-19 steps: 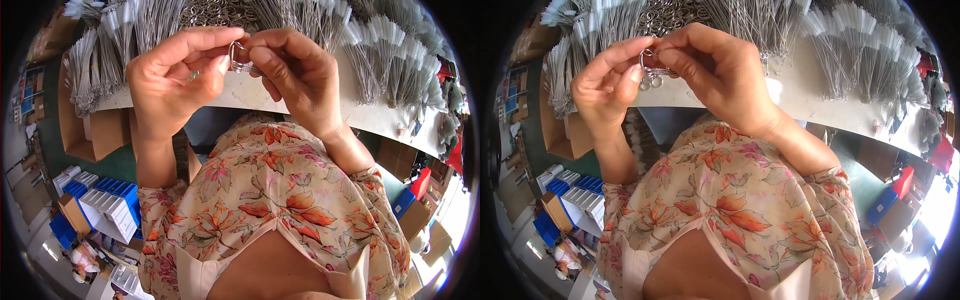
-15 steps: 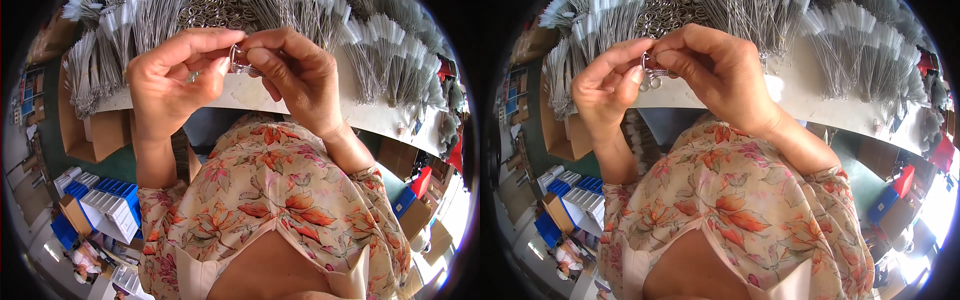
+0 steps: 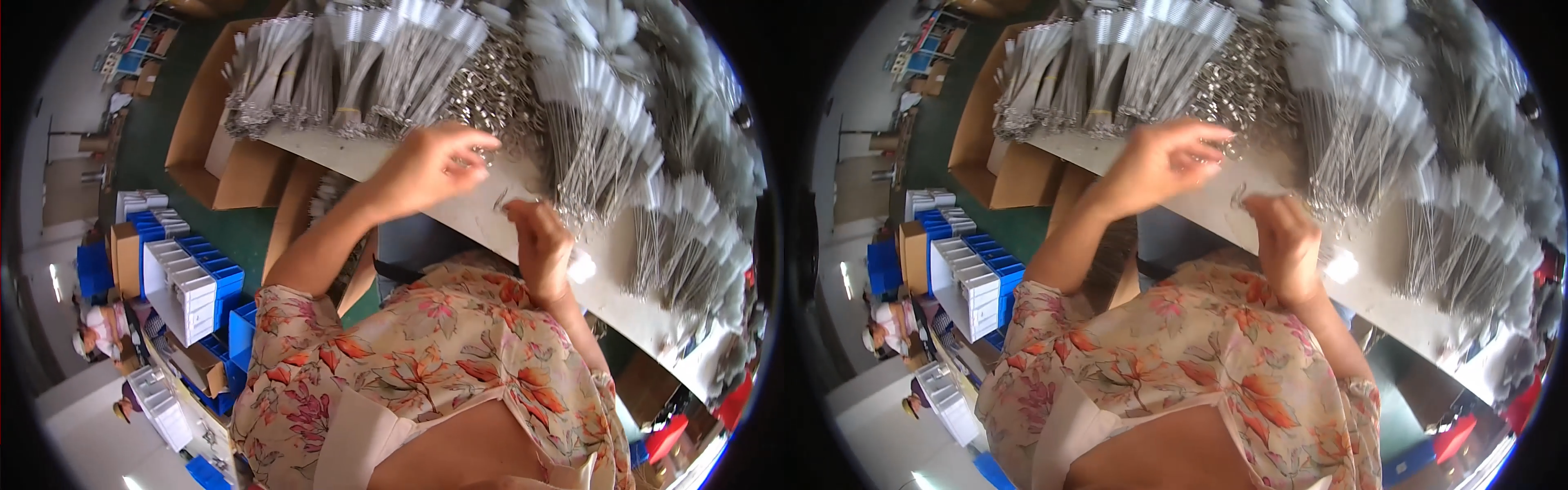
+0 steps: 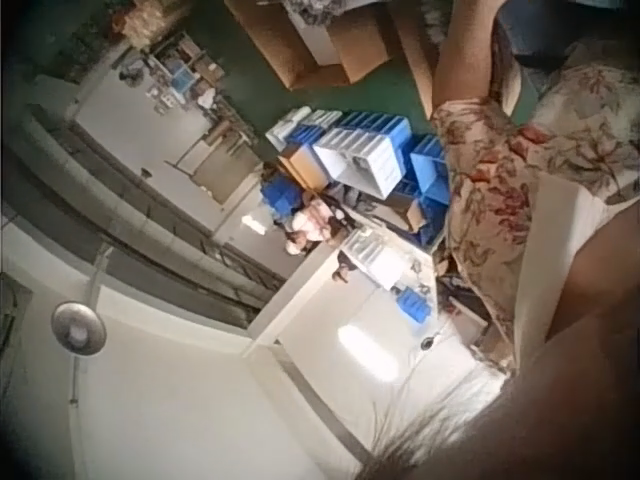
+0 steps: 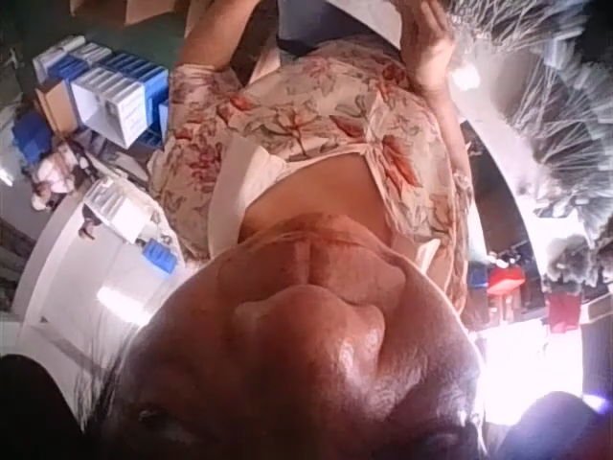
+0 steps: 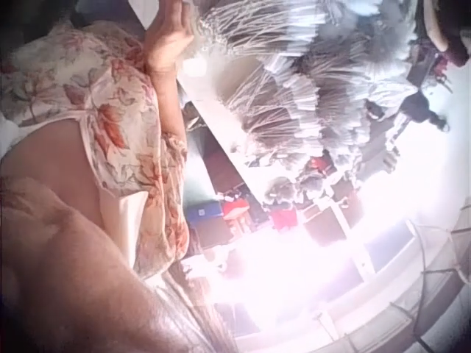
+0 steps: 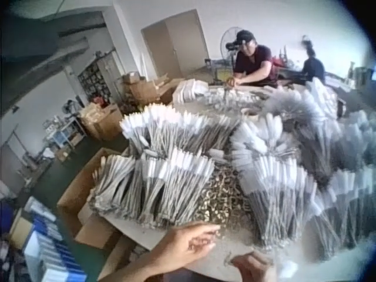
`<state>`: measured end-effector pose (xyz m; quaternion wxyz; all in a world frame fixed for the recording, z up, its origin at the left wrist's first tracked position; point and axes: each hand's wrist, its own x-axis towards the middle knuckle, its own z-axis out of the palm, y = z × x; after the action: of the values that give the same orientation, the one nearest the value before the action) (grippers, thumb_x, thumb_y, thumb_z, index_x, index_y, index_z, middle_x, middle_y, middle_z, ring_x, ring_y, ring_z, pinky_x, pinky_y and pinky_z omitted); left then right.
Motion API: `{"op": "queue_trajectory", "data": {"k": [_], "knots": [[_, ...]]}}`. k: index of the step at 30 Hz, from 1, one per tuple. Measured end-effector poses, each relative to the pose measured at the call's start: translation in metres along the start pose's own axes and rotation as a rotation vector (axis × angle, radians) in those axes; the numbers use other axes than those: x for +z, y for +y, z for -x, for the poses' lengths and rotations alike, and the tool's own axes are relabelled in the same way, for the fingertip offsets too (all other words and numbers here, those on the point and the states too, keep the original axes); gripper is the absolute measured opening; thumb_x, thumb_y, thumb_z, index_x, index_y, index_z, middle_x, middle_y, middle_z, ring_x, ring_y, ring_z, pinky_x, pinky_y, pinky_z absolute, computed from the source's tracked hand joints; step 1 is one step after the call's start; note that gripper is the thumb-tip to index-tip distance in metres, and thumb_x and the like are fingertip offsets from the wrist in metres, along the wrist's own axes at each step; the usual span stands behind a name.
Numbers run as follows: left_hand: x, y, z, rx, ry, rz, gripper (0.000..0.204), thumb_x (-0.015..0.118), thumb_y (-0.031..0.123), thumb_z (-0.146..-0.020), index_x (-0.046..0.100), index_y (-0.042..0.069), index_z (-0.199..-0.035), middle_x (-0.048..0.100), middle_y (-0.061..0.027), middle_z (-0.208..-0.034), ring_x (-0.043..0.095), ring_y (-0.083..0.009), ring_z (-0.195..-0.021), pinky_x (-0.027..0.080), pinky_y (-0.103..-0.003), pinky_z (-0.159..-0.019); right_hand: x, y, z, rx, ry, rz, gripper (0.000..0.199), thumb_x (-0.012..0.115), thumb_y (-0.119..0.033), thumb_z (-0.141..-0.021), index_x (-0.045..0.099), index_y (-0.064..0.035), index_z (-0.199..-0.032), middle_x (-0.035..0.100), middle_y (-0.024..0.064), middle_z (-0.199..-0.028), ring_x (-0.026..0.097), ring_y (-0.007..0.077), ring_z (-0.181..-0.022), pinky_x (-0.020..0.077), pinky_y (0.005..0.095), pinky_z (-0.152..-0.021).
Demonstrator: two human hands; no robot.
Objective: The person is assembling small white cleaning brushes by sliding them onto metal rings and then organizing the completed sets into cardboard boxes.
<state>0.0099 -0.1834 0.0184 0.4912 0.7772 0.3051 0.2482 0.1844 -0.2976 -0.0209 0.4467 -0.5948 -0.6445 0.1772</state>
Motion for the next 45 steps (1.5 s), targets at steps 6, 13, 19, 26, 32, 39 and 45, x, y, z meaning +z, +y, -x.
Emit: {"op": "queue_trajectory", "data": {"k": [6, 13, 19, 26, 32, 39, 45], "knots": [[-0.187, -0.092, -0.014, -0.349, 0.629, -0.544, 0.016, 0.060, 0.018, -0.083, 0.064, 0.005, -0.091, 0.063, -0.0009, -0.075, 0.057, -0.0085, -0.061, 0.044, -0.022, -0.050, 0.020, 0.011, 0.010, -0.314, -0.161, 0.295, 0.025, 0.058, -0.001, -0.064, 0.060, -0.0100, -0.087, 0.055, 0.0020, -0.075, 0.056, 0.0176, -0.066, 0.0465, 0.0287, -0.056], [-0.237, -0.153, -0.019, -0.646, 0.344, -0.548, 0.017, 0.061, 0.023, -0.080, 0.064, 0.007, -0.080, 0.058, 0.0006, -0.060, 0.054, -0.0070, -0.049, 0.041, -0.023, -0.041, 0.016, 0.028, 0.005, -0.341, -0.100, 0.175, 0.021, 0.060, -0.003, -0.065, 0.058, -0.0082, -0.085, 0.055, 0.0023, -0.077, 0.055, 0.0201, -0.069, 0.0465, 0.0314, -0.058], [-0.235, -0.148, -0.020, -0.683, 0.397, -0.489, 0.016, 0.054, 0.016, -0.082, 0.060, 0.002, -0.084, 0.058, -0.0018, -0.067, 0.052, -0.0076, -0.051, 0.037, -0.023, -0.039, -0.077, 0.064, -0.044, 0.094, 0.270, 0.125, 0.008, 0.060, -0.004, -0.079, 0.063, -0.0021, -0.086, 0.064, 0.0103, -0.077, 0.059, 0.0146, -0.060, 0.0485, 0.0271, -0.053], [-0.223, -0.141, -0.028, -0.716, 0.326, -0.636, 0.025, 0.058, 0.026, -0.081, 0.057, 0.003, -0.071, 0.054, -0.0025, -0.058, 0.050, -0.0104, -0.045, 0.040, -0.027, -0.039, -0.092, 0.098, -0.103, 0.254, 0.106, 0.492, 0.033, 0.062, -0.040, -0.074, 0.066, -0.0089, -0.082, 0.065, 0.0098, -0.075, 0.063, 0.0265, -0.072, 0.0483, 0.0361, -0.066], [-0.222, -0.139, -0.020, -0.722, 0.497, -0.516, 0.016, 0.059, 0.020, -0.081, 0.062, 0.004, -0.079, 0.060, -0.0039, -0.064, 0.059, -0.0108, -0.058, 0.045, -0.027, -0.045, -0.097, 0.093, -0.116, 0.336, 0.047, 0.368, 0.020, 0.063, -0.024, -0.070, 0.067, -0.0077, -0.080, 0.066, 0.0097, -0.077, 0.064, 0.0231, -0.074, 0.0493, 0.0322, -0.070], [-0.218, -0.110, -0.028, -0.331, 0.787, -0.854, 0.013, 0.053, 0.017, -0.084, 0.059, 0.006, -0.088, 0.063, -0.0088, -0.073, 0.061, -0.0198, -0.065, 0.048, -0.030, -0.060, -0.095, 0.082, -0.111, 0.162, 0.187, 0.215, 0.014, 0.060, -0.015, -0.078, 0.061, -0.0039, -0.086, 0.065, 0.0089, -0.078, 0.063, 0.0188, -0.072, 0.0496, 0.0294, -0.067], [-0.105, -0.037, -0.084, 0.043, 0.636, -0.645, 0.022, 0.053, 0.026, -0.087, 0.058, 0.004, -0.086, 0.062, -0.0127, -0.070, 0.061, -0.0262, -0.066, 0.046, -0.036, -0.062, -0.147, 0.071, -0.081, 0.126, 0.480, -0.626, 0.015, 0.048, -0.009, -0.090, 0.049, 0.0016, -0.100, 0.056, 0.0059, -0.076, 0.047, 0.0079, -0.058, 0.0398, 0.0213, -0.053]]}}
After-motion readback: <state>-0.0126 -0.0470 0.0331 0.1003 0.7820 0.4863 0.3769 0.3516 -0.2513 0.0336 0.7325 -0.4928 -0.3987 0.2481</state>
